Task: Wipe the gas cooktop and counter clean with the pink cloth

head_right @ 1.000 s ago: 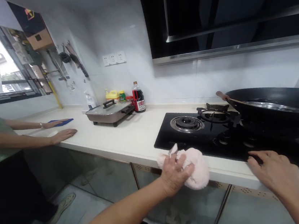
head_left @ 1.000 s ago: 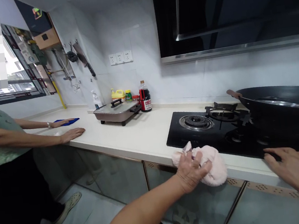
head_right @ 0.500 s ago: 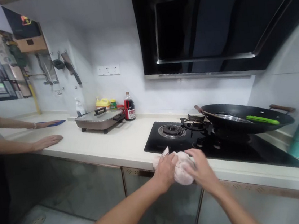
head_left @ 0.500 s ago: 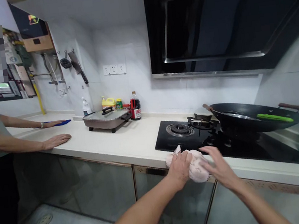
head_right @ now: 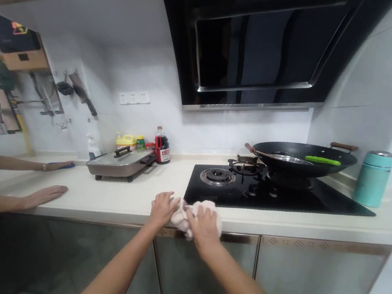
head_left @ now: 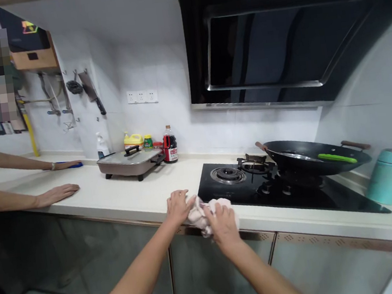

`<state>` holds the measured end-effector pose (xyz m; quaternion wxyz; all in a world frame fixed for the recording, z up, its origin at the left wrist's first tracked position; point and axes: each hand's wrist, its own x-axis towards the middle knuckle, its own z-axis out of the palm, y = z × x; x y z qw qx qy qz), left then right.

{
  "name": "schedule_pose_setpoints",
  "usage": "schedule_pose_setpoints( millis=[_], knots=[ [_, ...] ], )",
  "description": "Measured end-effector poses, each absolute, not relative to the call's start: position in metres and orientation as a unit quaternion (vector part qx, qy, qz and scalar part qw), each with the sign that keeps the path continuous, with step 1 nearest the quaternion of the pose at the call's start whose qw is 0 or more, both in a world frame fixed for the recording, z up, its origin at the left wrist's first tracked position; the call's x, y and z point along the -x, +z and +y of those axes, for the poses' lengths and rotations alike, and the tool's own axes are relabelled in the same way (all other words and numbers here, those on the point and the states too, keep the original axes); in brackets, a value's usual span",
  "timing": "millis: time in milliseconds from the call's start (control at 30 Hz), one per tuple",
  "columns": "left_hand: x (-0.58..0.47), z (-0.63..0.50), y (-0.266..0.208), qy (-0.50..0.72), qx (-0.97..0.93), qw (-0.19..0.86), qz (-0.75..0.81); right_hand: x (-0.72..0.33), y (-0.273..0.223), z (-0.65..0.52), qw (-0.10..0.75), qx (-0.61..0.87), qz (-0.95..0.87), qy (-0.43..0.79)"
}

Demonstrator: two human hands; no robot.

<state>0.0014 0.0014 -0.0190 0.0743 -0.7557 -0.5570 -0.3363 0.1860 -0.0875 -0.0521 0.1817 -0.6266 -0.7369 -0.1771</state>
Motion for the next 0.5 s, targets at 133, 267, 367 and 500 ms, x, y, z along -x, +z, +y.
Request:
schedule_pose_setpoints(
  millis=[133,267,367,500],
  knots=[
    [-0.009,0.006,-0.02,-0.323,0.733,0.051,-0.597,-0.17,-0.082,-0.065,0.259,0.569,-0.744,-0.237],
    [-0.008,0.001,-0.014,-0.292,0.732,0.035,-0.614,-0.2,-0.098,-0.064,0.341,0.498,-0.717,-0.348],
    [-0.004,-0.003,-0.008,-0.271,0.736,0.032,-0.619,-0.234,-0.099,-0.074,0.369,0.47,-0.698,-0.394],
    [-0.006,-0.005,-0.005,-0.255,0.739,0.034,-0.623,-0.305,-0.103,-0.096,0.359,0.454,-0.713,-0.396]
  ],
)
